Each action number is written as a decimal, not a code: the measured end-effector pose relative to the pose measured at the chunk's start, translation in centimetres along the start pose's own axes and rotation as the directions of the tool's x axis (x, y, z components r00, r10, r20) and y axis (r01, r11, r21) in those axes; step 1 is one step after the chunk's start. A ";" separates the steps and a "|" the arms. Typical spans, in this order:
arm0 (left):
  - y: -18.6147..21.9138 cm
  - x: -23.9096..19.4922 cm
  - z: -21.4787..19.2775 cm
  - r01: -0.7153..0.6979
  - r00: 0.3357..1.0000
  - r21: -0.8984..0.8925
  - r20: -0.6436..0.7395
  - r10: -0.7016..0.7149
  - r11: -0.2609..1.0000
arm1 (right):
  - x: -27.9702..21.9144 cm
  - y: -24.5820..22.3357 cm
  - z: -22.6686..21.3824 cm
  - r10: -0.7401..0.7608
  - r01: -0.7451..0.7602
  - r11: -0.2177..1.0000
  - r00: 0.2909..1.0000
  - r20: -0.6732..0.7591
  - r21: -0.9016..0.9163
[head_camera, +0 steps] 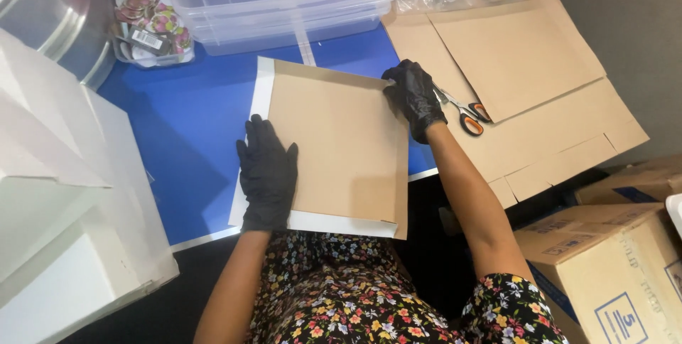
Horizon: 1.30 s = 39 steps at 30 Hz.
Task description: Assembling a cardboard pastry box by folding the sides and pressing the edges.
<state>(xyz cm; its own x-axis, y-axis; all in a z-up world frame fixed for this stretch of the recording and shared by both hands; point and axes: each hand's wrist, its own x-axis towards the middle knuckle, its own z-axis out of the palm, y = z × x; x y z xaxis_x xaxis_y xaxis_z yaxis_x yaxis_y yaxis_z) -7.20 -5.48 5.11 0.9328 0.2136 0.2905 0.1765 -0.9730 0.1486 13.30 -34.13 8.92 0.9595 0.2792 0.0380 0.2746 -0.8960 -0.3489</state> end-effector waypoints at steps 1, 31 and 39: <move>0.0 0.3 -0.5 0.016 0.999 -0.070 0.032 -0.014 0.997 | 1.0 0.2 1.1 -0.068 0.069 0.995 0.998 0.018 -0.073; -6.0 14.7 -3.5 0.184 0.913 -0.471 0.408 0.028 0.863 | -1.3 -6.0 -6.6 -0.330 0.140 0.716 0.931 0.154 0.684; -5.6 18.6 0.0 0.035 0.833 -0.226 0.544 0.097 0.973 | -2.8 -3.2 -9.9 -0.164 -0.012 0.924 0.891 0.424 0.382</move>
<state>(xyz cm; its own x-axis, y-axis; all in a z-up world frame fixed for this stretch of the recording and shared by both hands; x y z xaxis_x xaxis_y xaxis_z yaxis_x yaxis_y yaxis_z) 9.15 3.92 9.69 0.9655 0.0363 -0.2580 0.1331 -0.9200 0.3686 10.39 -35.49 19.16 0.7830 0.5416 -0.3060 0.2175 -0.6993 -0.6810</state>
